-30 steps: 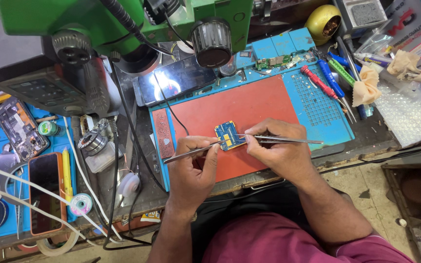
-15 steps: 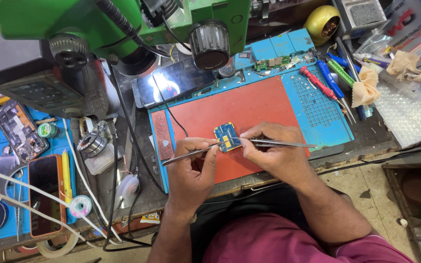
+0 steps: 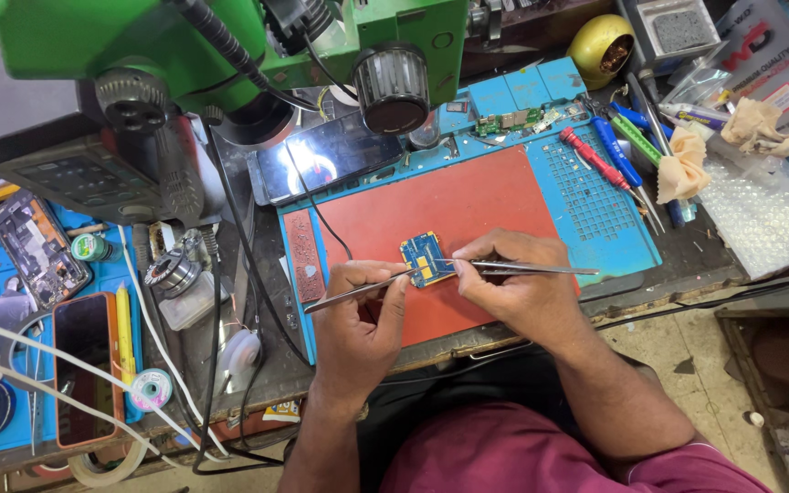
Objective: The person uses a soldering iron and tweezers to work on a small blue circuit board placed on a red mat. They repeatedly heat and adjust components on the board, occasionally switching between tools and repositioning the board under a microscope.
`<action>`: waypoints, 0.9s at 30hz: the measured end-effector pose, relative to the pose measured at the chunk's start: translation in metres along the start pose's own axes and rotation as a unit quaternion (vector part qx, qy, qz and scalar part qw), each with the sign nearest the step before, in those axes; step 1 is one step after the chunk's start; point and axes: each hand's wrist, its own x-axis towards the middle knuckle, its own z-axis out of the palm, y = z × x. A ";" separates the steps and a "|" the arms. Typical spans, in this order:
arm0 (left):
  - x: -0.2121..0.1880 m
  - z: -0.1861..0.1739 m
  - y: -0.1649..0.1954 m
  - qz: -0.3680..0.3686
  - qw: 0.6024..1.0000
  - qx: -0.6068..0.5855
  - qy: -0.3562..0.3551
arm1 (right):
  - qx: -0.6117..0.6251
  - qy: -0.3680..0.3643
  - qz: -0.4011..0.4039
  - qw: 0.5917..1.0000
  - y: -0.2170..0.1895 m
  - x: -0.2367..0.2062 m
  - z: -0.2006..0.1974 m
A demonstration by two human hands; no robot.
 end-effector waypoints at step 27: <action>-0.001 0.000 -0.001 -0.004 1.000 -0.004 0.001 | 0.003 0.000 -0.013 1.000 0.002 0.000 0.000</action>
